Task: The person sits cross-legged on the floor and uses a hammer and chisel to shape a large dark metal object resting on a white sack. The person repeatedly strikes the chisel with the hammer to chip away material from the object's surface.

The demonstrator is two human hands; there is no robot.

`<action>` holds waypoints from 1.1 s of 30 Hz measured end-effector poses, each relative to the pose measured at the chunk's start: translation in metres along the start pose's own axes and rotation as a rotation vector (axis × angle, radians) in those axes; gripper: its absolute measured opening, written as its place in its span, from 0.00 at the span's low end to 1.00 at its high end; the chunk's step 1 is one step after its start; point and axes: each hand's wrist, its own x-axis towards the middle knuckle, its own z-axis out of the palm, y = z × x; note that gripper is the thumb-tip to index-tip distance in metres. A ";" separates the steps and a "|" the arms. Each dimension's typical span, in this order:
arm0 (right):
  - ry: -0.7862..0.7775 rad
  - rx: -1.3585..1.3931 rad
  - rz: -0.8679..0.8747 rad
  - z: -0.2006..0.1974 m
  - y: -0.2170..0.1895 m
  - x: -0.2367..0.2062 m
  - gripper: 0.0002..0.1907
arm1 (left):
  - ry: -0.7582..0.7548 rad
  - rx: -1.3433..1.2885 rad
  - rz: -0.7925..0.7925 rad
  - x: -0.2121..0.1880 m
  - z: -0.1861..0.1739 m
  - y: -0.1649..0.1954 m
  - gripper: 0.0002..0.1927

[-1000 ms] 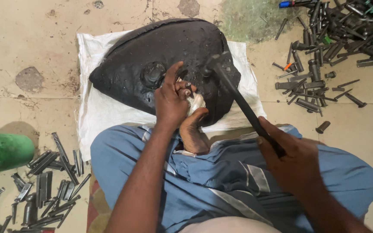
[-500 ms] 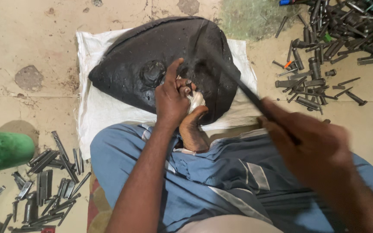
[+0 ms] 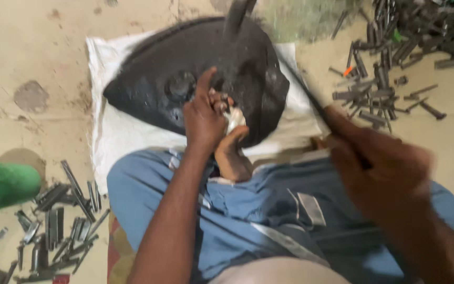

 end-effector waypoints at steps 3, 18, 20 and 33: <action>0.060 -0.051 0.023 0.002 0.000 -0.005 0.18 | 0.014 -0.036 0.093 0.000 -0.001 -0.001 0.36; 0.050 -0.076 0.200 0.082 0.046 -0.081 0.21 | -0.199 0.188 0.174 0.001 -0.009 0.008 0.50; 0.125 -0.045 0.214 0.090 0.050 -0.090 0.20 | -0.237 0.221 0.188 0.000 -0.011 0.010 0.53; 0.172 0.108 0.212 0.108 0.054 -0.116 0.22 | -0.276 0.255 0.260 -0.001 -0.009 0.013 0.58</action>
